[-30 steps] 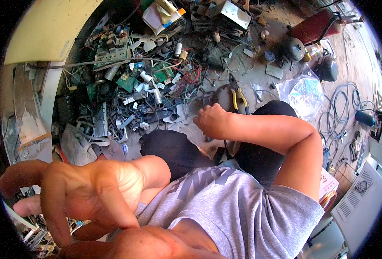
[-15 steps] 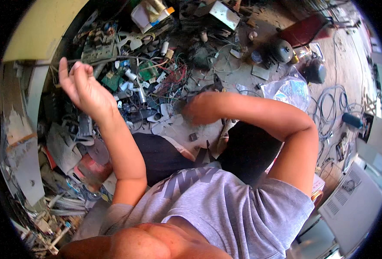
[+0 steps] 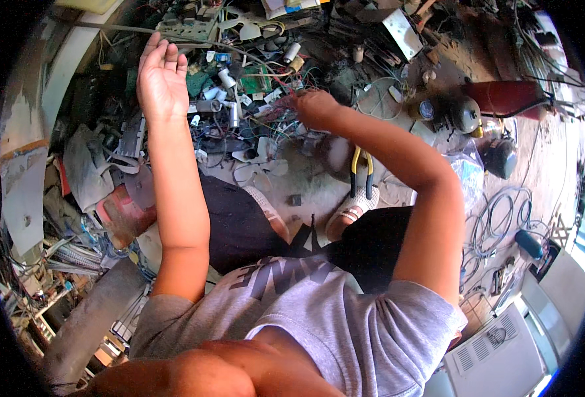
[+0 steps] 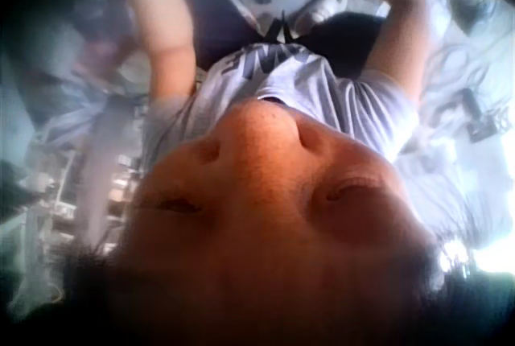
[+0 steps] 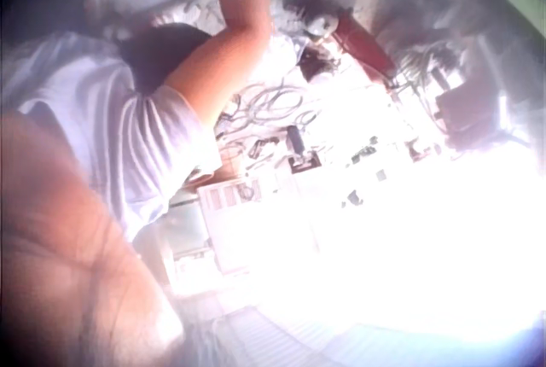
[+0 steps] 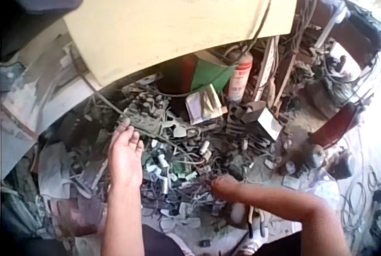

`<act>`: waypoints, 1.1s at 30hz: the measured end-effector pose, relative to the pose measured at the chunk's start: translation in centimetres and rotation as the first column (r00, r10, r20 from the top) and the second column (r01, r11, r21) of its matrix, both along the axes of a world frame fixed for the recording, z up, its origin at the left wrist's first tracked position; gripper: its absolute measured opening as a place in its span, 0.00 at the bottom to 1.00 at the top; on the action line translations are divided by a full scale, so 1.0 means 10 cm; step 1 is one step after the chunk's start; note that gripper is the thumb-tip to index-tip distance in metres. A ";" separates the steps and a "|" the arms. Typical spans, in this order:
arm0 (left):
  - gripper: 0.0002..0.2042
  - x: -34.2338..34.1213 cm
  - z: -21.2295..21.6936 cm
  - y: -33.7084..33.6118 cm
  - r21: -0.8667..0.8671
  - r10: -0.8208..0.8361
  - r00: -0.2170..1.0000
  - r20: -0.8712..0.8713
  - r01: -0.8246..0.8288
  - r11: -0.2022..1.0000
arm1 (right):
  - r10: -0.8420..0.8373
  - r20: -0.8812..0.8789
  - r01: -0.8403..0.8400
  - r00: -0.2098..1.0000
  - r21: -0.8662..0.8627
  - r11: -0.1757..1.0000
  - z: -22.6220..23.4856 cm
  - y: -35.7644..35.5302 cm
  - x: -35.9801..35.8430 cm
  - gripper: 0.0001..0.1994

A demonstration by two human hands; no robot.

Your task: The person picks up and sorts various electrical components, wires, and parts from a cluttered floor, using pliers to cut a wire from a small motor or component.

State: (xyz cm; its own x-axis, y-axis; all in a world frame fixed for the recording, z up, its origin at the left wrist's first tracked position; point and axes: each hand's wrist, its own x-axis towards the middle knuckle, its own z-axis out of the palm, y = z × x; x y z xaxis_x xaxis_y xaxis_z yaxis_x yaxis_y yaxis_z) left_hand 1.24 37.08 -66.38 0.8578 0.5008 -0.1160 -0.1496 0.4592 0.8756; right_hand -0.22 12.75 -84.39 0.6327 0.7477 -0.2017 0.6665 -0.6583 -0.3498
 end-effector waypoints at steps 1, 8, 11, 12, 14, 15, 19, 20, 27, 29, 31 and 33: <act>0.14 0.01 0.01 0.03 0.006 0.022 1.000 0.000 -0.022 1.000 | -0.003 0.079 0.001 0.997 0.027 1.000 -0.09 0.13 0.00 0.20; 0.16 0.04 0.04 0.55 -0.112 0.365 0.931 0.024 -0.361 0.926 | -0.033 0.224 0.071 0.974 -0.164 0.984 -0.68 0.41 0.05 0.25; 0.15 0.04 0.03 0.62 -0.058 0.381 0.924 -0.033 -0.382 0.922 | 0.009 0.110 0.023 0.994 -0.285 0.958 -0.70 0.35 0.22 0.21; 0.15 0.05 0.00 0.65 -0.040 0.295 0.954 -0.060 -0.297 0.954 | 0.016 0.051 0.001 0.999 -0.318 0.948 -0.68 0.30 0.32 0.19; 0.14 0.03 -0.07 0.63 0.031 0.057 0.990 -0.131 -0.053 0.998 | -0.032 0.042 0.041 0.999 -0.237 0.971 -0.48 0.29 0.46 0.11; 0.14 0.04 -0.10 0.57 0.095 -0.136 0.972 -0.193 0.157 0.983 | 0.014 0.008 -0.013 1.000 -0.112 0.994 -0.38 0.20 0.58 0.12; 0.24 0.04 -0.37 0.07 0.530 -0.506 0.729 -0.460 0.683 0.502 | 0.026 -0.109 -0.003 0.994 0.214 0.977 0.43 0.07 0.86 0.14; 0.30 0.02 -0.48 -0.09 0.564 -0.482 0.691 -0.539 0.721 0.402 | 0.078 -0.136 -0.032 0.988 0.316 0.948 0.60 0.06 0.90 0.14; 0.29 0.23 -0.73 -0.62 0.521 -0.744 0.621 -0.247 0.732 0.439 | 0.312 -0.647 0.430 0.696 0.724 0.540 1.03 0.01 0.94 0.12; 0.18 0.21 -0.64 -0.71 0.392 -0.738 0.599 -0.311 0.788 0.475 | 0.384 -0.754 0.618 0.533 0.657 0.432 1.16 0.06 0.92 0.08; 0.15 0.20 -0.55 -0.60 0.313 -0.597 0.493 -0.633 0.868 0.385 | 0.424 -0.731 0.548 0.534 0.682 0.485 1.16 0.05 0.95 0.09; 0.19 0.18 -0.68 -0.48 0.461 -0.507 0.560 -0.655 0.828 0.319 | 0.381 -0.736 0.512 0.560 0.669 0.539 1.16 0.07 0.95 0.09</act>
